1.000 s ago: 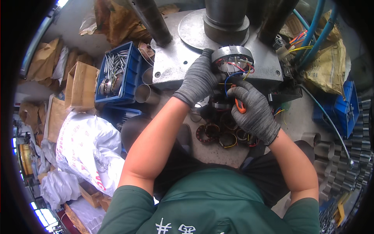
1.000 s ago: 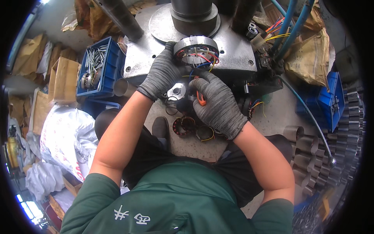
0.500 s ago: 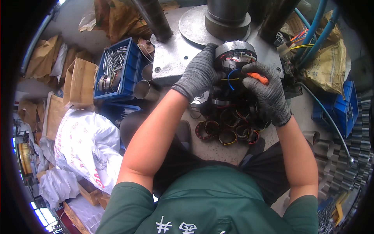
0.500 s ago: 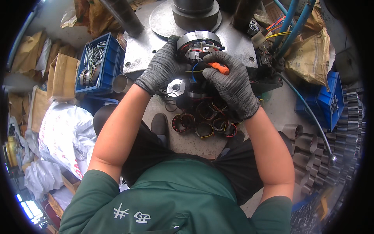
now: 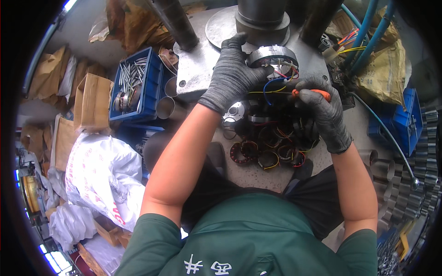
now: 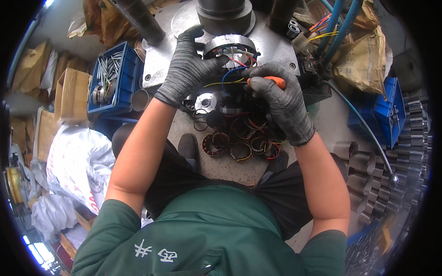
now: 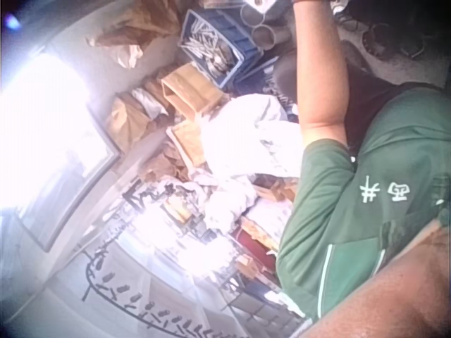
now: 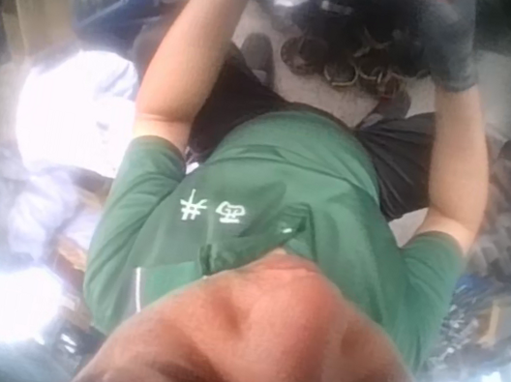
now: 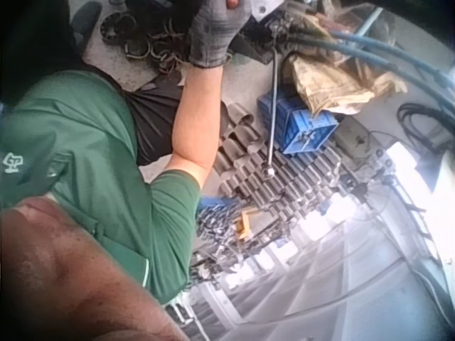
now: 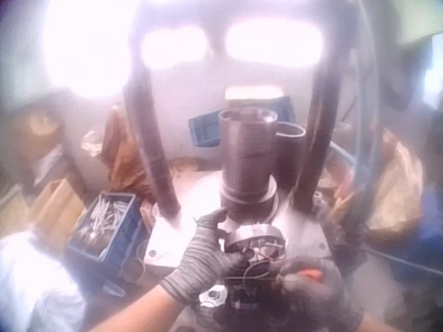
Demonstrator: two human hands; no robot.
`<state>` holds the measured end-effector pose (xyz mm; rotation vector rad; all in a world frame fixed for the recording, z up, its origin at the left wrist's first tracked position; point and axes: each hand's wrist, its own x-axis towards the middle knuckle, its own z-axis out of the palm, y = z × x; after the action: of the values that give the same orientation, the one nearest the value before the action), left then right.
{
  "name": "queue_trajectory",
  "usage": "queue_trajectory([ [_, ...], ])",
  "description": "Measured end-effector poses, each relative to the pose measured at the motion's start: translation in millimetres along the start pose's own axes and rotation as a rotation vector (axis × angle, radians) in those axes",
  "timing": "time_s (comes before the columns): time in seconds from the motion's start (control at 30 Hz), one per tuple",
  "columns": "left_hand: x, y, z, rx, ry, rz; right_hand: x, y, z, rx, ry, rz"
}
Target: Assembling and inspecting motor stator components using a screwdriver and a press machine.
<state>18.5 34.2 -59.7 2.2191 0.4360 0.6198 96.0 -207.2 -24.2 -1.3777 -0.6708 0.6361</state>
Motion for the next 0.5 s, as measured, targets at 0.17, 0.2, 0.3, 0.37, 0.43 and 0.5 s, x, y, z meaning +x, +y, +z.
queue_trajectory([
  [0.17, 10, 19, 4, -0.222, -0.058, 0.025, -14, -11, -17, 0.041, 0.017, 0.085],
  [0.2, 12, 17, 4, -0.197, -0.054, 0.004, -17, -10, -23, 0.096, 0.044, 0.085],
  [0.3, 9, -17, 17, -0.112, 0.063, 0.19, -22, -14, -23, 0.168, 0.074, -0.012],
  [0.37, 1, 11, 10, -0.703, 0.033, -0.282, -34, -18, -33, 0.176, 0.071, -0.12],
  [0.43, 0, 14, 1, -1.318, 0.043, -0.898, -42, -28, -24, 0.117, 0.053, -0.25],
  [0.5, -8, 27, 1, -1.422, 0.035, -0.899, -53, -39, -16, -0.033, 0.01, -0.462],
])
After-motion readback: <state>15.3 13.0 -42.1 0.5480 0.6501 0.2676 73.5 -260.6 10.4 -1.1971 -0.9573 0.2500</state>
